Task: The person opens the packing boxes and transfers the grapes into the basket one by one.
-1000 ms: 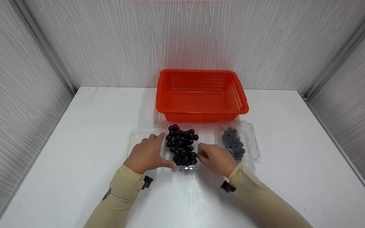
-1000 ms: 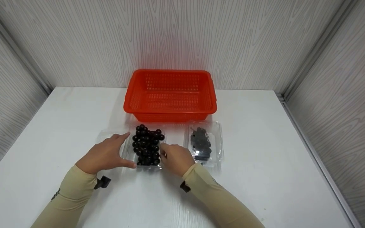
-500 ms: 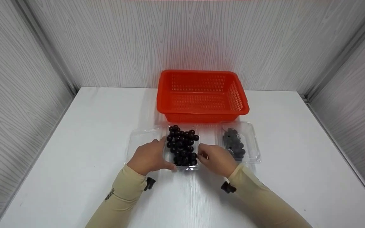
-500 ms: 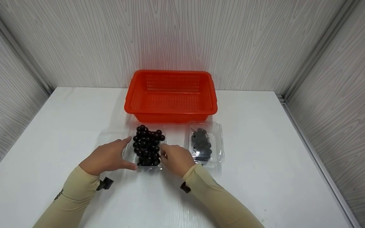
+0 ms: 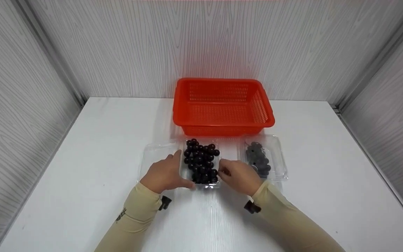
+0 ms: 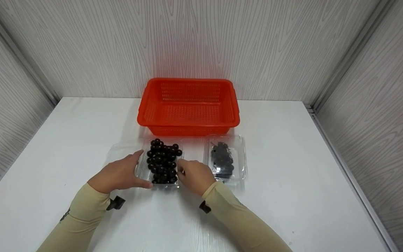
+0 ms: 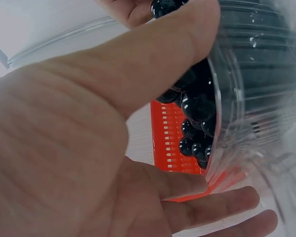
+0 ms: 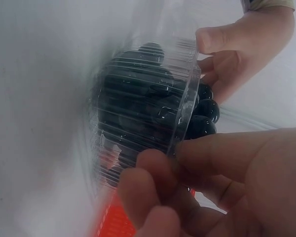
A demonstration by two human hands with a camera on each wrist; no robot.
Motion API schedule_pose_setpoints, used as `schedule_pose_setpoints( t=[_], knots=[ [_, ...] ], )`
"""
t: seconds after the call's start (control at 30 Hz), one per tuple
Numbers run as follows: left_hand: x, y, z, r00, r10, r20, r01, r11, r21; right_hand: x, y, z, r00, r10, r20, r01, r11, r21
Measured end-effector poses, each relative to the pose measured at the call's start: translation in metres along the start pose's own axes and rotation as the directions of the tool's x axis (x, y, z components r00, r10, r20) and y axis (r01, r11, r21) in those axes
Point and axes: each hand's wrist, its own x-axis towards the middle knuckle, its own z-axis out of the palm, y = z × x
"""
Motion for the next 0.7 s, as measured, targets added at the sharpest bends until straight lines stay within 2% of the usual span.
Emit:
schedule_pose_setpoints(
  t=[0.13, 0.5, 0.7],
  knots=[
    [-0.0004, -0.0009, -0.0013, 0.999, -0.042, 0.029, 0.042, 0.999, -0.001, -0.0005, -0.0004, -0.0002, 1.0, -0.001, -0.001, 0.001, 1.0, 0.001],
    [-0.0013, -0.0005, 0.0005, 1.0, 0.0, 0.02, 0.0, 0.999, 0.032, -0.0008, -0.0009, 0.0004, 1.0, -0.015, -0.021, 0.015, 1.0, -0.017],
    [0.001, 0.0, 0.0036, 1.0, -0.006, 0.005, 0.005, 0.998, 0.055, -0.0005, -0.0008, 0.0006, 1.0, -0.02, -0.021, 0.02, 1.0, -0.018]
  ],
)
